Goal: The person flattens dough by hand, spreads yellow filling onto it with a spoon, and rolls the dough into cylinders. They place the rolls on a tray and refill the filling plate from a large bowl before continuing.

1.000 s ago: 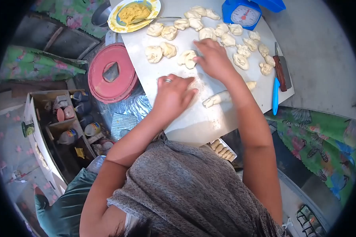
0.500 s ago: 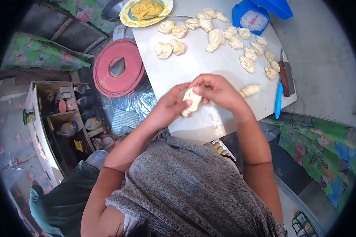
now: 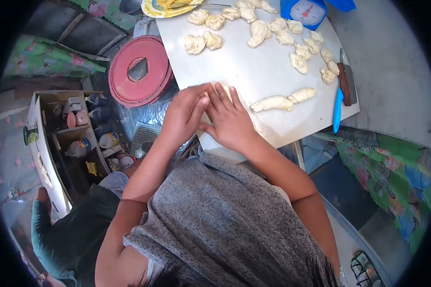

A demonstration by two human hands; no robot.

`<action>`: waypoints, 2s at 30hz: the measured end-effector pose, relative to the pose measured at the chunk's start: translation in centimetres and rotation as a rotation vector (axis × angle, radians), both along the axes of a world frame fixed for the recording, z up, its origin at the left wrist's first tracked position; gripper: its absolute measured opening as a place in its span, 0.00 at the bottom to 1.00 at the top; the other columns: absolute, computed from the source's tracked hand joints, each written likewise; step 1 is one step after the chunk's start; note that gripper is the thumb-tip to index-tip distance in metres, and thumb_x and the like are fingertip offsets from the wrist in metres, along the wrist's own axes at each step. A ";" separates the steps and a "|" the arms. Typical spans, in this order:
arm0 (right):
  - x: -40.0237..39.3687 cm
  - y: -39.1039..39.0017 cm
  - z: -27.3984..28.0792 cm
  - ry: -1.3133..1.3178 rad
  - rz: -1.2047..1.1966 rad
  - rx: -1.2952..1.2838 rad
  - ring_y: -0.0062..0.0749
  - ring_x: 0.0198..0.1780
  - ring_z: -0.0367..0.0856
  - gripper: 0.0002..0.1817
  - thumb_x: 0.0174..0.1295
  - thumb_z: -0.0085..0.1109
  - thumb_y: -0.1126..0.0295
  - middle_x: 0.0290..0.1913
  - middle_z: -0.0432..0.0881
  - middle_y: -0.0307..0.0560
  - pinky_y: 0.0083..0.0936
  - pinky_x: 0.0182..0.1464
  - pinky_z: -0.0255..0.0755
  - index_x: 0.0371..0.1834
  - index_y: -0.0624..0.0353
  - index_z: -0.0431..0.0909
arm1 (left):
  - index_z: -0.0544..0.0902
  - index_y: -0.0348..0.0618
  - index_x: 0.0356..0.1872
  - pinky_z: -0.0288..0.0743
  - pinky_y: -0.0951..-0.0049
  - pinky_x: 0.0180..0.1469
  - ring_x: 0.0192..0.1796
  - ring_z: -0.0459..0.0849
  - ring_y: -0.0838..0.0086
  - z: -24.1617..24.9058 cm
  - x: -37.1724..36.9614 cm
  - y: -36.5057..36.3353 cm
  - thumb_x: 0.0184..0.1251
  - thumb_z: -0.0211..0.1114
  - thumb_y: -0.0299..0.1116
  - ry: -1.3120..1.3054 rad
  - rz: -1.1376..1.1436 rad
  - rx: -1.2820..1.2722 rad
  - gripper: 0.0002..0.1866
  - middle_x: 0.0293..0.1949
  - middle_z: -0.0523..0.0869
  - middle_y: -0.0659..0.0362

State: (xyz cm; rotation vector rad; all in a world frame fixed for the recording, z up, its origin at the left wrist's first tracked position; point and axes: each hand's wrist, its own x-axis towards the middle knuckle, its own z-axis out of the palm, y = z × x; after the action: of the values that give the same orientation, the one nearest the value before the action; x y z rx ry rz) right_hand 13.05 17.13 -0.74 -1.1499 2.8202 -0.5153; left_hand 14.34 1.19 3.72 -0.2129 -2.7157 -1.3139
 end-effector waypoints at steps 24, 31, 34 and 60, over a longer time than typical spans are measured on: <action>4.3 1.3 -1.3 0.031 -0.101 -0.145 0.43 0.75 0.54 0.36 0.64 0.51 0.48 0.72 0.61 0.55 0.49 0.74 0.43 0.70 0.62 0.62 | 0.73 0.57 0.66 0.26 0.38 0.72 0.76 0.55 0.63 -3.8 -1.1 -0.7 0.75 0.44 0.49 0.051 -0.243 -0.483 0.23 0.68 0.70 0.64; 4.7 2.3 -0.1 0.062 -0.134 -0.090 0.39 0.77 0.48 0.40 0.65 0.46 0.44 0.76 0.54 0.51 0.46 0.76 0.36 0.74 0.57 0.55 | 0.67 0.56 0.70 0.16 0.45 0.72 0.78 0.48 0.63 -2.0 -1.5 -1.3 0.77 0.35 0.52 0.078 -0.347 -0.220 0.27 0.72 0.64 0.61; 5.5 1.6 -1.1 -0.036 -0.195 -0.031 0.38 0.78 0.47 0.40 0.65 0.45 0.43 0.76 0.53 0.51 0.46 0.76 0.35 0.75 0.56 0.53 | 0.66 0.56 0.71 0.19 0.46 0.73 0.77 0.50 0.65 -3.0 -2.0 -1.0 0.77 0.35 0.52 -0.036 -0.450 -0.420 0.28 0.73 0.62 0.60; -3.8 -1.7 2.4 -0.211 -0.226 0.184 0.33 0.78 0.44 0.39 0.69 0.27 0.38 0.77 0.50 0.45 0.55 0.75 0.29 0.76 0.53 0.52 | 0.63 0.36 0.69 0.31 0.36 0.72 0.75 0.55 0.58 -3.8 1.1 -2.4 0.68 0.49 0.60 0.092 -0.437 -0.655 0.40 0.70 0.62 0.43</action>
State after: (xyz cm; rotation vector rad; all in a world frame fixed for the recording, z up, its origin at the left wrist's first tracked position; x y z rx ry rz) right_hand 9.24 15.38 1.64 -0.7054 2.7557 -0.3542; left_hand 15.47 -1.21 -0.08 -0.9348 -3.0167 -0.3923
